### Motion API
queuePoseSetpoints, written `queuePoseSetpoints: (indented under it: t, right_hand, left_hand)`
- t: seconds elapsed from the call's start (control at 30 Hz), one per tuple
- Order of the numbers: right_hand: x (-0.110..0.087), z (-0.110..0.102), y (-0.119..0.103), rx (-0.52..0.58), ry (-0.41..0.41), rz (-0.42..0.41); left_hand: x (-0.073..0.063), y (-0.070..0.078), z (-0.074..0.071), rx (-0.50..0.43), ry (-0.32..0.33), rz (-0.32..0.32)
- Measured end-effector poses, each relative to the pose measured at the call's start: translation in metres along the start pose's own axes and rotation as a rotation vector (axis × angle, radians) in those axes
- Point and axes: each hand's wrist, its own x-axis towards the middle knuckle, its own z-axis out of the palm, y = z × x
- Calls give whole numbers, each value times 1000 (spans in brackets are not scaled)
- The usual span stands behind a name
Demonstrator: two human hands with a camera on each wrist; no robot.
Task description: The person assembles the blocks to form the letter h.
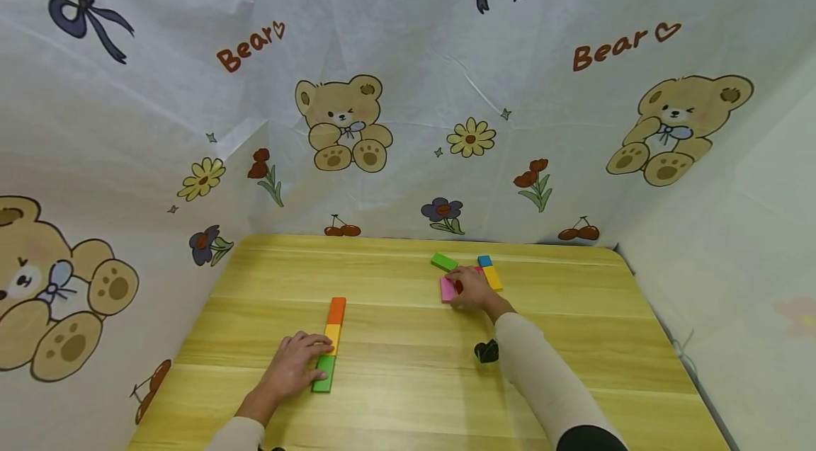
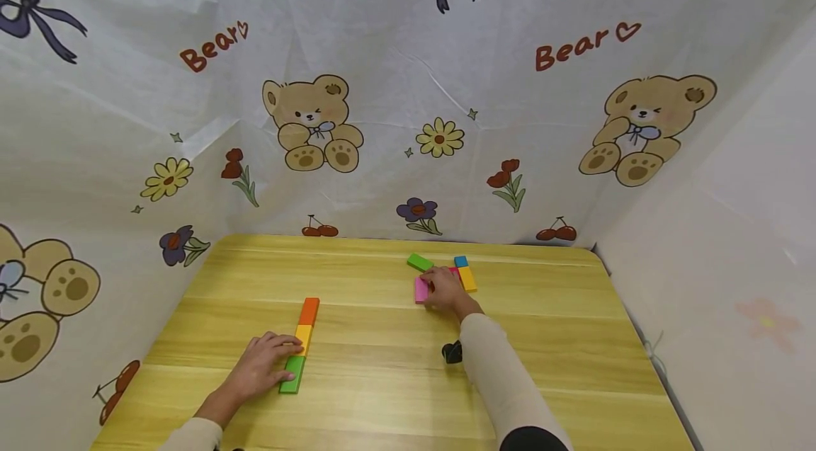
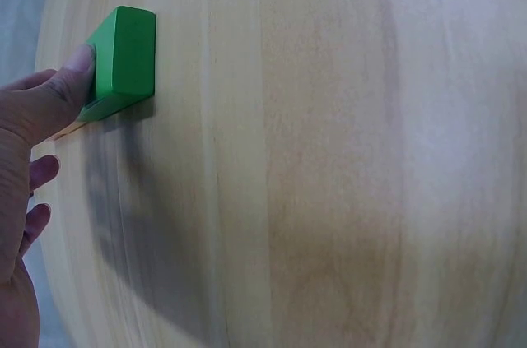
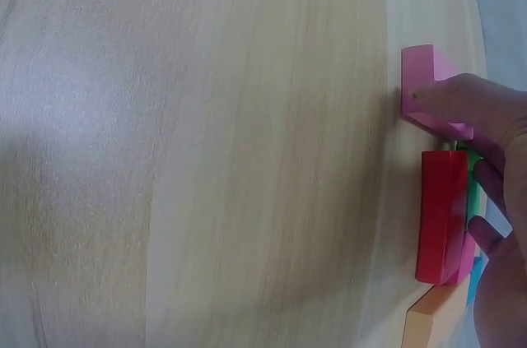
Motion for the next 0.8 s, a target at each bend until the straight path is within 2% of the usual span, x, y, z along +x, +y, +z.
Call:
queuePoseSetpoints:
  t: [0.43, 0.8]
  right_hand:
    - [-3, -3, 1, 44, -9, 18]
    - [-1, -2, -2, 9, 26, 11]
  left_hand:
    - [0, 2, 0, 21, -3, 19]
    - [2, 0, -1, 17, -16, 9]
